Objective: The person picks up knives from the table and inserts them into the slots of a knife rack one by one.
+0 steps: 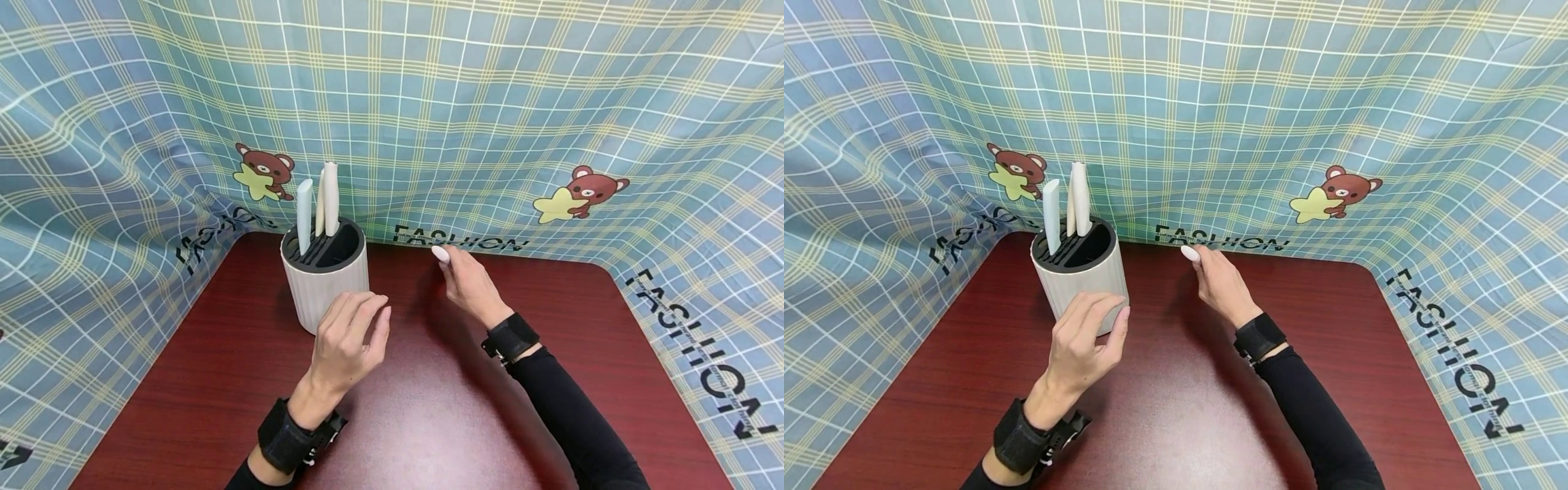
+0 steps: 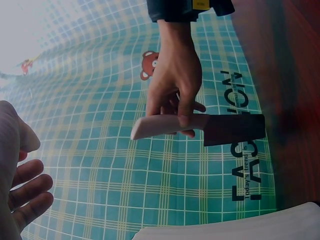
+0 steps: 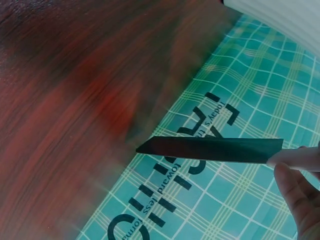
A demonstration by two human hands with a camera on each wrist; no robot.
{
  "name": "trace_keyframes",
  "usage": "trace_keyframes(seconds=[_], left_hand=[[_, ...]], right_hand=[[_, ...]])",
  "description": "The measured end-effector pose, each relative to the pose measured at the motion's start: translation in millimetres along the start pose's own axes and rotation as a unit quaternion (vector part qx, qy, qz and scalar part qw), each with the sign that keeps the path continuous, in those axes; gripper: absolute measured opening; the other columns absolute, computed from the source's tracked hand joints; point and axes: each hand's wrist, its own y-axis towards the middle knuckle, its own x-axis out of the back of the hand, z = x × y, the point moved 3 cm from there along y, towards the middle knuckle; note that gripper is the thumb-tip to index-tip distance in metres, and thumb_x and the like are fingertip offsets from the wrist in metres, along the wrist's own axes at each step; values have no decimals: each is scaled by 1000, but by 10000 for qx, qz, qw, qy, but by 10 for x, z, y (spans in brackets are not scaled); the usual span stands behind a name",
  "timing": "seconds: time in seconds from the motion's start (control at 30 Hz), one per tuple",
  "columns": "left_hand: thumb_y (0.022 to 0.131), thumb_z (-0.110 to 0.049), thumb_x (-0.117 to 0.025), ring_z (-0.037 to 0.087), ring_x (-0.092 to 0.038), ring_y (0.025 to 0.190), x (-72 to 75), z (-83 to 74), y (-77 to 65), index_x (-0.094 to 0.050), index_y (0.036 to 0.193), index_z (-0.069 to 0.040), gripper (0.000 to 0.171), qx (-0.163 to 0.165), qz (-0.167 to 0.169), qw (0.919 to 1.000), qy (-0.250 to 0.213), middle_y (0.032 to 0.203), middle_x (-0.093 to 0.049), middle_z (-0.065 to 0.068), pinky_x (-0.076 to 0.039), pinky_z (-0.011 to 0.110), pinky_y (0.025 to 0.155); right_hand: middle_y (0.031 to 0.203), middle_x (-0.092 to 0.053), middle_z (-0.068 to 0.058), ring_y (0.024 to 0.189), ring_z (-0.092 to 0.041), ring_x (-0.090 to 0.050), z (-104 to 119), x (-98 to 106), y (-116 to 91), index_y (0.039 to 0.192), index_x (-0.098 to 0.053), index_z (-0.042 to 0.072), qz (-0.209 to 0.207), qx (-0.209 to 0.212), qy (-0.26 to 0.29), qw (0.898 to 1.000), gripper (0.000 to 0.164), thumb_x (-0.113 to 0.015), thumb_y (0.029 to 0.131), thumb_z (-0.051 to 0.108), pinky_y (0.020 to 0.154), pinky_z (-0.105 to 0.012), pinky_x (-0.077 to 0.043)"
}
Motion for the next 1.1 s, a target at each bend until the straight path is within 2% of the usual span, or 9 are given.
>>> trace_keyframes(seconds=[0.5, 0.77, 0.9, 1.1], left_hand=[[89, -4, -67, 25, -63, 76, 8, -7, -13, -71, 98, 2, 12, 42, 24, 10000, 31, 89, -69, 11, -52, 34, 71], [87, -3, -68, 25, -63, 76, 3, -18, -7, -71, 99, 2, 13, 25, 30, 10000, 15, 89, -69, 11, -52, 34, 70], [87, -3, -68, 25, -63, 76, -1, -21, -6, -71, 99, 2, 14, 27, 36, 10000, 0, 89, -69, 11, -52, 34, 71], [86, -3, -69, 24, -62, 76, -8, -31, -10, -71, 99, 2, 14, 33, 47, 10000, -8, 89, -69, 11, -52, 34, 70]], right_hand=[[98, -66, -17, 85, -30, -65, 58, 169, 89, 119, -53, -1, -331, -151, 90, 9993, 23, -60, 100, 10, 72, -44, -55], [98, -66, -21, 77, -29, -62, 102, 288, 136, 119, -52, -3, -526, -140, 89, 9985, 27, -61, 100, 12, 63, -40, -51], [96, -66, -19, 70, -25, -57, 133, 361, 161, 117, -52, -3, -726, -124, 116, 9972, 26, -63, 99, 12, 58, -36, -45], [99, -66, -19, 70, -23, -55, 185, 426, 200, 118, -52, -2, -920, -76, 145, 9956, 28, -64, 99, 14, 57, -33, -42]])
